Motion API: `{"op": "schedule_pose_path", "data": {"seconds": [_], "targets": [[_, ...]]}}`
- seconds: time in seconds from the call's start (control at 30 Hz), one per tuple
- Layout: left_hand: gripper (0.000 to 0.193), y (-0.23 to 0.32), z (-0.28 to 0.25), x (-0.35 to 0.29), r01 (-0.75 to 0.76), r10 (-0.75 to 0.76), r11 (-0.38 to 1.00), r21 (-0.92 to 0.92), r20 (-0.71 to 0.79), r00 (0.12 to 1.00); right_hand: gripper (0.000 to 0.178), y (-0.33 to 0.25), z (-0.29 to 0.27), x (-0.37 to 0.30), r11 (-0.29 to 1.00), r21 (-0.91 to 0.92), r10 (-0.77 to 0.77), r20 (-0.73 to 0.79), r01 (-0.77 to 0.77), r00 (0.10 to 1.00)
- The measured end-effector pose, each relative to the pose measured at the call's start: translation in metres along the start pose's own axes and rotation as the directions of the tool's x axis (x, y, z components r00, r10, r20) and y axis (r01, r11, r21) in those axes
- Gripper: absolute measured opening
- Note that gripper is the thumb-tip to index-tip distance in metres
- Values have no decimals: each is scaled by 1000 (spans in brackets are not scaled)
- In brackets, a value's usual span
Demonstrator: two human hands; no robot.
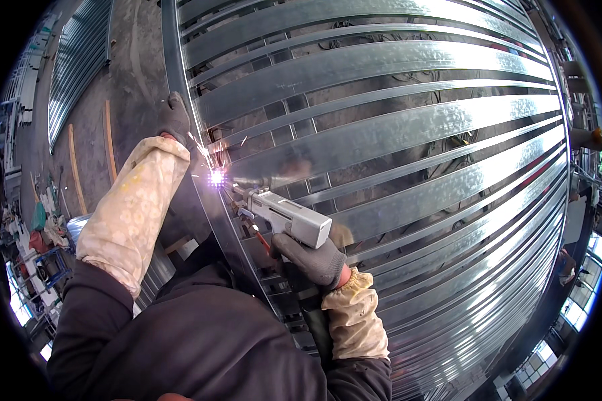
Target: The person welds a metal frame structure using a handheld welding gun, creating bright sparks along the seams. A coworker assists by holding and adjusting the frame sections. The welder moves along the frame, welding different joints and sections.
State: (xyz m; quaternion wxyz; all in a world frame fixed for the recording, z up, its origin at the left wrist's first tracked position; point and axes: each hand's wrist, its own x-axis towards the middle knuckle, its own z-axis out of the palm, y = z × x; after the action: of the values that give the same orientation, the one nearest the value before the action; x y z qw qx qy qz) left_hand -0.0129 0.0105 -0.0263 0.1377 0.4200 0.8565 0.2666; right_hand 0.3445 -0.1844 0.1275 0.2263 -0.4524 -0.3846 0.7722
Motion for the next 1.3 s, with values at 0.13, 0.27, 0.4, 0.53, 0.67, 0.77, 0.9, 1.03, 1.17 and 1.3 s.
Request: {"op": "schedule_pose_path", "data": {"seconds": [0.13,0.27,0.4,0.53,0.67,0.77,0.9,1.03,1.17,1.3], "targets": [[57,5,2,-2,5,-6,1000,29,15,1000,20,-3,3,-2,999,-13,-32,-59,31,998],[57,-11,7,7,18,-18,999,-34,-17,1000,20,0,5,-4,1000,23,17,-41,-16,999],[57,-7,9,5,-12,13,999,-45,23,1000,21,2,5,-7,1000,21,-19,-76,21,997],[57,-17,11,10,-13,14,999,-38,7,1000,21,2,6,-8,999,-5,-37,-71,37,997],[58,8,3,-2,-5,5,999,36,6,1000,20,7,4,-9,999,44,32,-80,-29,996],[59,4,2,1,-34,34,999,16,-8,999,20,6,5,-9,998,50,49,-75,-46,996],[60,-4,4,8,7,-7,1000,15,0,1000,20,10,4,-10,997,60,53,-62,-49,997],[62,2,7,4,-7,6,1000,24,8,1000,20,14,3,-13,999,40,2,-92,1,996],[62,-8,10,12,33,-32,999,42,-12,999,20,15,2,-11,999,37,1,-65,2,998],[61,-2,13,9,-6,6,1000,14,-23,1000,21,17,0,-9,997,67,38,-60,-34,997]]}}
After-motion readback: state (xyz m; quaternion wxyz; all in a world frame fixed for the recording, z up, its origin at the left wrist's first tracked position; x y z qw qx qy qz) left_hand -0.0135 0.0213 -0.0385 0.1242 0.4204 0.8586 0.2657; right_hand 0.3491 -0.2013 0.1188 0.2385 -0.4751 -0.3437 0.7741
